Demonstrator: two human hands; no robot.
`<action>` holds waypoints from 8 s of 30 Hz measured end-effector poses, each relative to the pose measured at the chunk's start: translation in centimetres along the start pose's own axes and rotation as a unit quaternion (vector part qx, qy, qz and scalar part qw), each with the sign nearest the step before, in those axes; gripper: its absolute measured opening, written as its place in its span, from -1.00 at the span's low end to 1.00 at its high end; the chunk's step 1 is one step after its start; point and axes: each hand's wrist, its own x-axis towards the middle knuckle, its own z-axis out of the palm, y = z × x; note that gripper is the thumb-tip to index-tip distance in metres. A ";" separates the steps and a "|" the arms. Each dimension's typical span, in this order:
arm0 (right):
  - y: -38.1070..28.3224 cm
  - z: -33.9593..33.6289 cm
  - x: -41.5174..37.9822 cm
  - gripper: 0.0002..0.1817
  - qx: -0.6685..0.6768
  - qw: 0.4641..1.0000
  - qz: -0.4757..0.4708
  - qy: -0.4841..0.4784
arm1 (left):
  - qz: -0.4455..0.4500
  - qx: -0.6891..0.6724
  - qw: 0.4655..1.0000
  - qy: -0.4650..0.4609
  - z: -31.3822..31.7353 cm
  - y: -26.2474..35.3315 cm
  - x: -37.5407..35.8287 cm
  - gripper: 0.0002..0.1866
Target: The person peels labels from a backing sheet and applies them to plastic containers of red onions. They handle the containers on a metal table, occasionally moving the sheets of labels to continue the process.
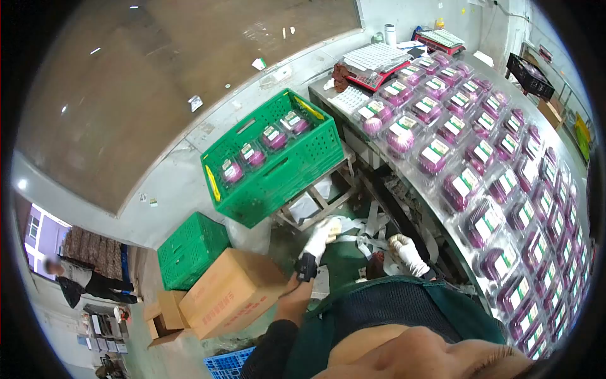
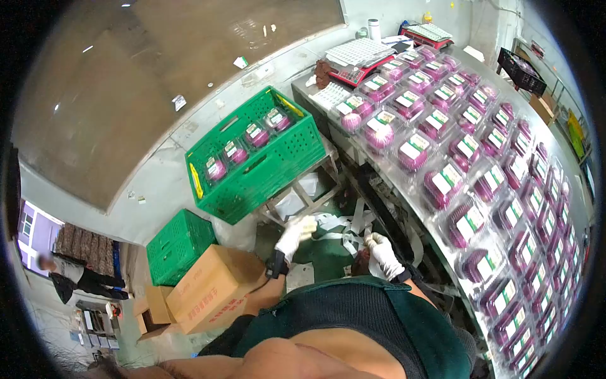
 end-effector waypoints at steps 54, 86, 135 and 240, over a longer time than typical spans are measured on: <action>-28.7 10.1 19.0 -0.71 -0.357 0.843 -0.305 0.263 | 0.248 0.317 0.851 -0.337 7.8 33.0 27.3 -0.77; -27.4 -0.4 29.6 -0.57 -0.563 0.595 -0.200 0.537 | -0.055 0.097 0.909 -0.401 5.7 29.8 30.9 -0.77; -14.8 -17.7 -9.1 -0.85 -0.127 0.618 -0.228 0.742 | 0.104 0.258 0.783 -0.557 28.1 17.8 13.8 -0.85; -40.2 0.0 26.0 -0.86 -0.562 0.786 -0.217 0.137 | 0.172 0.163 0.914 -0.329 16.4 37.1 40.8 -0.89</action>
